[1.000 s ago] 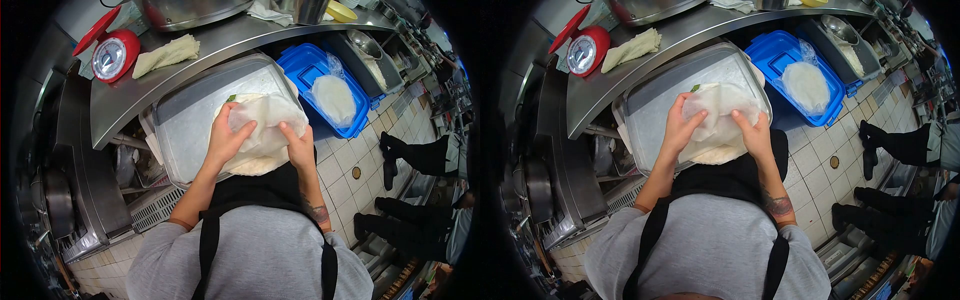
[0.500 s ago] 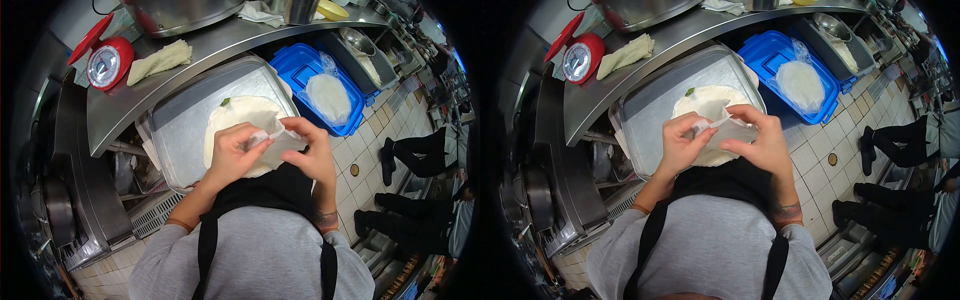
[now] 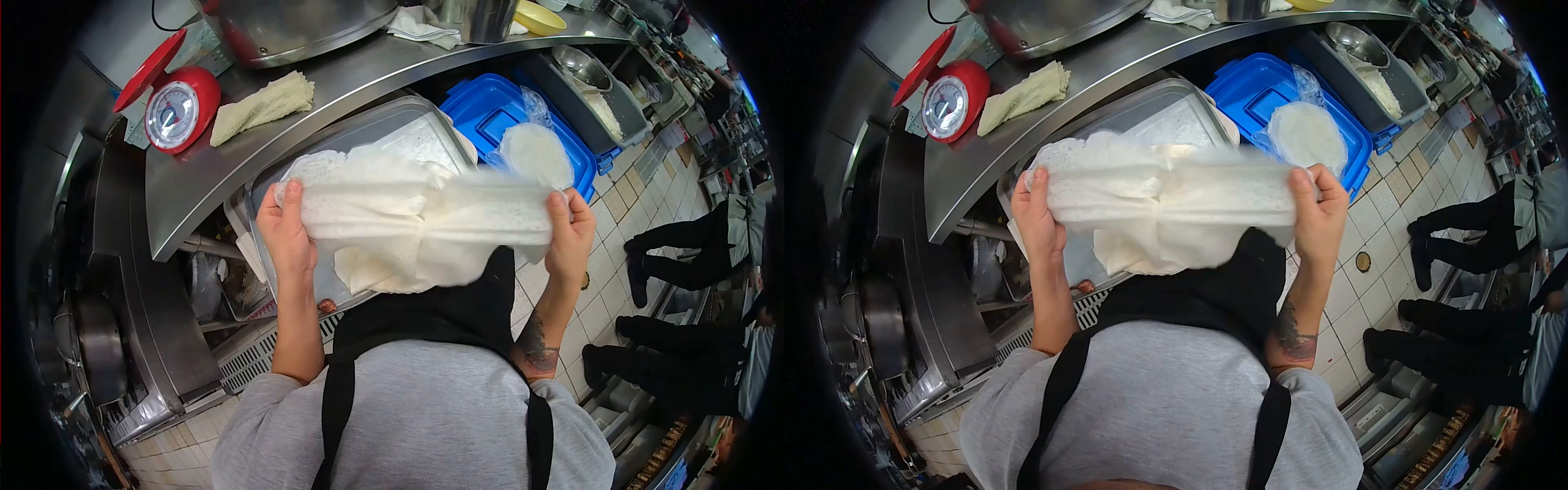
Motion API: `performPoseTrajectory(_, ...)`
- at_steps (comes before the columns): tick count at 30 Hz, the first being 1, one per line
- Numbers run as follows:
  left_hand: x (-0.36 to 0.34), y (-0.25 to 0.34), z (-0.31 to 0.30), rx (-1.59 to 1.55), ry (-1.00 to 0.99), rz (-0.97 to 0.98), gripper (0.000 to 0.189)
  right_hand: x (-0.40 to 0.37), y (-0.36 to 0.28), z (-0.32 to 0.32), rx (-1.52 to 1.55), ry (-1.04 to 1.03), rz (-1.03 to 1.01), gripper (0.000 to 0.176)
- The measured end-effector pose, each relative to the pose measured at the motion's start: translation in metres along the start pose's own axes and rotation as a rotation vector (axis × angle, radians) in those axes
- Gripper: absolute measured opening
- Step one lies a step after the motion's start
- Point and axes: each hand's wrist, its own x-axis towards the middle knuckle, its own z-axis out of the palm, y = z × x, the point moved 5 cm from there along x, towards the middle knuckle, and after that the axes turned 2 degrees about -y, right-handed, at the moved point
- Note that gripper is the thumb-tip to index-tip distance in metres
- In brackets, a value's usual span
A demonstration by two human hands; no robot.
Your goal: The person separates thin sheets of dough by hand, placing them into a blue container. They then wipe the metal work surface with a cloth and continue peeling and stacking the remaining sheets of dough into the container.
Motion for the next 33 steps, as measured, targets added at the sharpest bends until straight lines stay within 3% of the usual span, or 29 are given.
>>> performPoseTrajectory(5,0.010,0.001,-0.028,0.045,0.067,0.041,0.014,0.004,-0.001,-0.030,0.070,0.059,-0.005,0.021)
performPoseTrajectory(8,0.017,0.014,-0.038,0.025,0.143,0.059,0.016,0.006,0.005,-0.050,0.141,0.202,0.044,0.023)
performPoseTrajectory(11,0.019,0.000,-0.043,0.255,0.041,-0.046,0.016,0.005,0.010,-0.052,-0.014,0.168,0.066,0.023)
performPoseTrajectory(12,0.017,-0.009,-0.042,0.428,0.010,-0.172,0.014,0.004,0.011,-0.051,-0.105,0.133,0.075,0.023)
performPoseTrajectory(15,-0.005,-0.009,0.022,0.267,-0.308,-0.146,0.011,0.012,-0.002,-0.033,-0.434,-0.013,-0.031,0.023)
performPoseTrajectory(18,-0.006,-0.007,0.050,0.130,-0.476,-0.224,0.013,0.018,-0.031,-0.024,-0.285,-0.039,0.000,0.024)
performPoseTrajectory(21,0.008,-0.006,0.064,0.806,-0.390,0.064,0.032,0.024,-0.064,-0.015,-0.063,-0.106,-0.019,0.022)
performPoseTrajectory(24,-0.002,-0.022,0.086,1.103,-0.459,0.370,0.055,0.026,-0.096,0.002,0.168,-0.117,-0.072,0.018)
performPoseTrajectory(26,-0.016,-0.052,0.106,0.826,-0.760,0.020,0.069,0.020,-0.118,0.020,0.320,0.021,-0.123,0.017)
performPoseTrajectory(28,-0.032,-0.073,0.130,0.424,-0.844,-0.193,0.078,0.018,-0.124,0.024,0.405,0.049,-0.109,0.016)
performPoseTrajectory(31,-0.034,-0.066,0.166,0.211,-0.879,-0.032,0.077,0.017,-0.120,0.025,0.442,0.034,-0.079,0.016)
performPoseTrajectory(32,-0.035,-0.060,0.175,0.146,-0.852,0.035,0.055,0.018,-0.115,0.023,0.437,0.010,-0.068,0.016)
performPoseTrajectory(33,-0.030,-0.064,0.179,0.139,-0.889,0.011,0.045,0.023,-0.103,0.011,0.428,-0.032,-0.057,0.016)
